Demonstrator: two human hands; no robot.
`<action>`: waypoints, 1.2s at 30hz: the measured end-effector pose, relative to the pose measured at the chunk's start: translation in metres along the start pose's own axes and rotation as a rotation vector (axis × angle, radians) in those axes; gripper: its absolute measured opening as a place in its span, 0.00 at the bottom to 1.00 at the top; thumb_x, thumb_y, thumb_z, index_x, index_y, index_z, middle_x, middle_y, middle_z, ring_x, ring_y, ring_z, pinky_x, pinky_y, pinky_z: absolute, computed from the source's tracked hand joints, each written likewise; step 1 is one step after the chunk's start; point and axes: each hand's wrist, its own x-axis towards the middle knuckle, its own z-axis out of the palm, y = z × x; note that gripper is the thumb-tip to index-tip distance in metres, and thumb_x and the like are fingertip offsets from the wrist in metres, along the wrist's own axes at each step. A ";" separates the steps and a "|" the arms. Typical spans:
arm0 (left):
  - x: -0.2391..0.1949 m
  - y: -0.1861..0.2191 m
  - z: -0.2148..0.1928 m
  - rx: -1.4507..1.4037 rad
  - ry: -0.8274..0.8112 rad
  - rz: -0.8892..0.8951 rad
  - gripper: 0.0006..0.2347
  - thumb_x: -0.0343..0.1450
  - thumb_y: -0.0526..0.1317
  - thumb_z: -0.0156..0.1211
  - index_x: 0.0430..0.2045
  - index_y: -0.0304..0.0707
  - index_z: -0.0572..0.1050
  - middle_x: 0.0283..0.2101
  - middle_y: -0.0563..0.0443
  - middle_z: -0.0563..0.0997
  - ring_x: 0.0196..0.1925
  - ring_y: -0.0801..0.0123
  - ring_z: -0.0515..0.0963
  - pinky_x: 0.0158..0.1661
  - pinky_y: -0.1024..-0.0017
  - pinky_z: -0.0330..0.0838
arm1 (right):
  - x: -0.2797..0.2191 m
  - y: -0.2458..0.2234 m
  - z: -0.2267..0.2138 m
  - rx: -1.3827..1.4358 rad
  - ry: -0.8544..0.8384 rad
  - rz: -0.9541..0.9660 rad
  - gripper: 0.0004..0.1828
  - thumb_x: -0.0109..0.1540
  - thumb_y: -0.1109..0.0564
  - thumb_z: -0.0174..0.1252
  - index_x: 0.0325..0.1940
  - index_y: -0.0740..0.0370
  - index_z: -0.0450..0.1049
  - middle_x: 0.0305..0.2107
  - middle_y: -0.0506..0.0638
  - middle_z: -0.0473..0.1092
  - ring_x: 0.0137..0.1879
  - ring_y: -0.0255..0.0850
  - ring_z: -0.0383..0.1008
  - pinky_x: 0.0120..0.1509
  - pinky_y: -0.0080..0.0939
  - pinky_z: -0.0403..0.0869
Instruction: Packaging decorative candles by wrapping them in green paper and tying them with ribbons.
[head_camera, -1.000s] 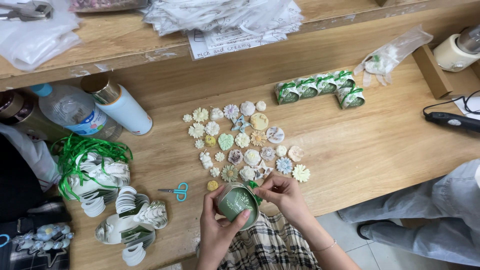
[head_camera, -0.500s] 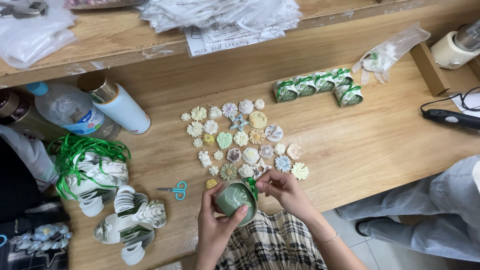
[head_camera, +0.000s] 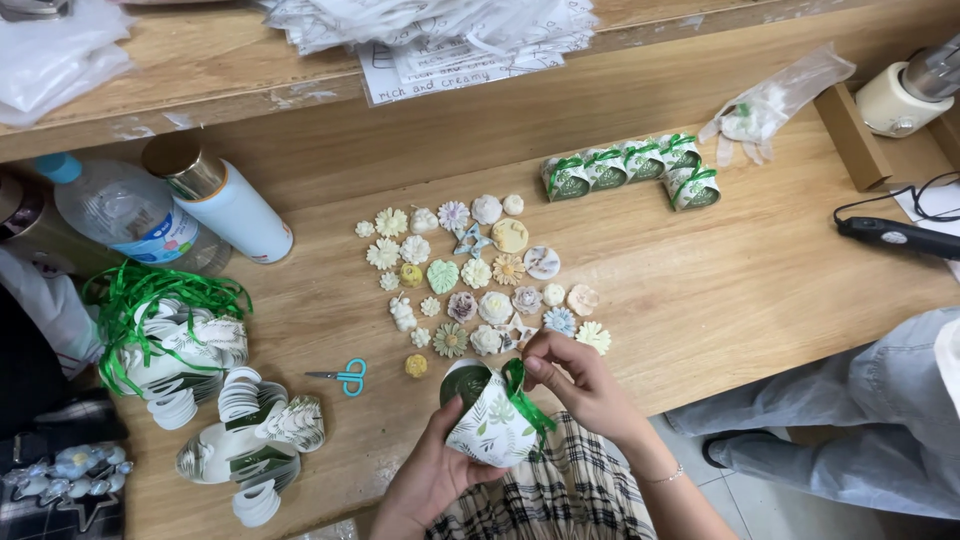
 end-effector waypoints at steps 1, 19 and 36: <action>0.000 -0.002 0.006 0.003 -0.002 0.002 0.32 0.73 0.57 0.54 0.64 0.27 0.64 0.55 0.35 0.80 0.51 0.55 0.84 0.44 0.62 0.83 | -0.001 0.002 0.003 -0.001 0.001 -0.004 0.09 0.68 0.58 0.55 0.39 0.68 0.72 0.34 0.47 0.72 0.40 0.33 0.74 0.47 0.36 0.76; -0.018 0.028 0.083 1.013 0.487 0.598 0.35 0.59 0.48 0.74 0.60 0.35 0.67 0.44 0.45 0.78 0.43 0.68 0.81 0.35 0.69 0.86 | 0.011 -0.012 -0.008 -0.386 -0.049 -0.089 0.21 0.58 0.60 0.66 0.55 0.64 0.79 0.42 0.47 0.79 0.41 0.34 0.76 0.48 0.38 0.76; 0.000 0.048 0.095 0.780 0.332 0.687 0.35 0.61 0.43 0.73 0.64 0.38 0.63 0.58 0.43 0.74 0.58 0.62 0.80 0.52 0.64 0.82 | 0.020 0.059 -0.017 0.192 0.127 0.300 0.15 0.73 0.53 0.49 0.53 0.68 0.73 0.41 0.51 0.74 0.47 0.38 0.75 0.51 0.40 0.76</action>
